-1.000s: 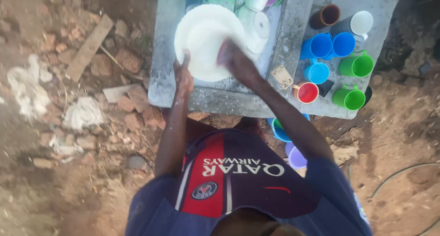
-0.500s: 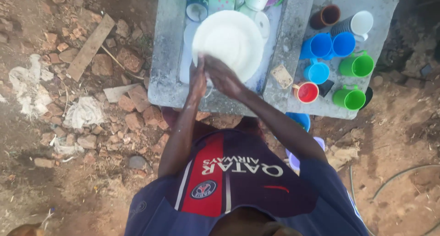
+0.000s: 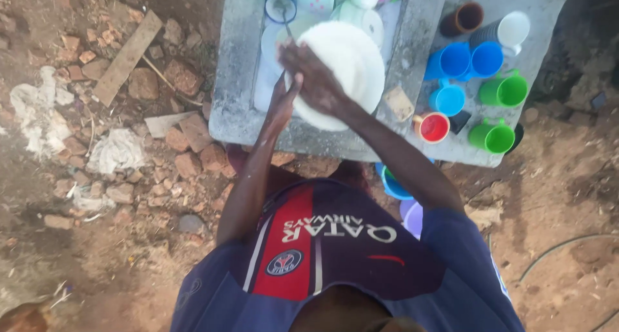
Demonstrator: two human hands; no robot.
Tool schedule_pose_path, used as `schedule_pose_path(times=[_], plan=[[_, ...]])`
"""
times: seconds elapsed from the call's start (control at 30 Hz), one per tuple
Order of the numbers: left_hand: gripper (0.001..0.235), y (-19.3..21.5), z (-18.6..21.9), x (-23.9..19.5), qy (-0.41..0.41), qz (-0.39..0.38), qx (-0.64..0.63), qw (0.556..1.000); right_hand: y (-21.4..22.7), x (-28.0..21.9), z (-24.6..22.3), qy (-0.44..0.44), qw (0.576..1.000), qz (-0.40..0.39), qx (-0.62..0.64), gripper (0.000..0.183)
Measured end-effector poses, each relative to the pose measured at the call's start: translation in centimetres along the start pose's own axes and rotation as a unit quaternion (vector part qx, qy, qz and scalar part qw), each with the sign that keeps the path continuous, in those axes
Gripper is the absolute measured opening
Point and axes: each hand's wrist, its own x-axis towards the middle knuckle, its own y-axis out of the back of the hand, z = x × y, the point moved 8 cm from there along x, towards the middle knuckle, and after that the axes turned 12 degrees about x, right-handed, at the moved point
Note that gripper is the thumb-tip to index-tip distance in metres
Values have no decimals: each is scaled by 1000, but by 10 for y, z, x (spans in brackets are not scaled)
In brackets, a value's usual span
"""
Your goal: The person washes several white plates and bowls at an outdoor concrete sink using a red scrubbing sponge. They scrub the items with soapy water and place the cleaned dishes into a pile on the sink surface.
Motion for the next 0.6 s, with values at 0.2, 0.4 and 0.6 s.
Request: schedule_pose_path(times=[0.2,0.4,0.6], plan=[[68,23,-13,-3,-127,110,-149,974,40,-13,3,112,967,91,-209,59],[86,24,-49,17,-29,217,-129,967,-32,-49,-9,134,988,6,75,66],[62,2,-25,15,-92,151,-233,956,56,-7,-6,129,974,150,-108,61]])
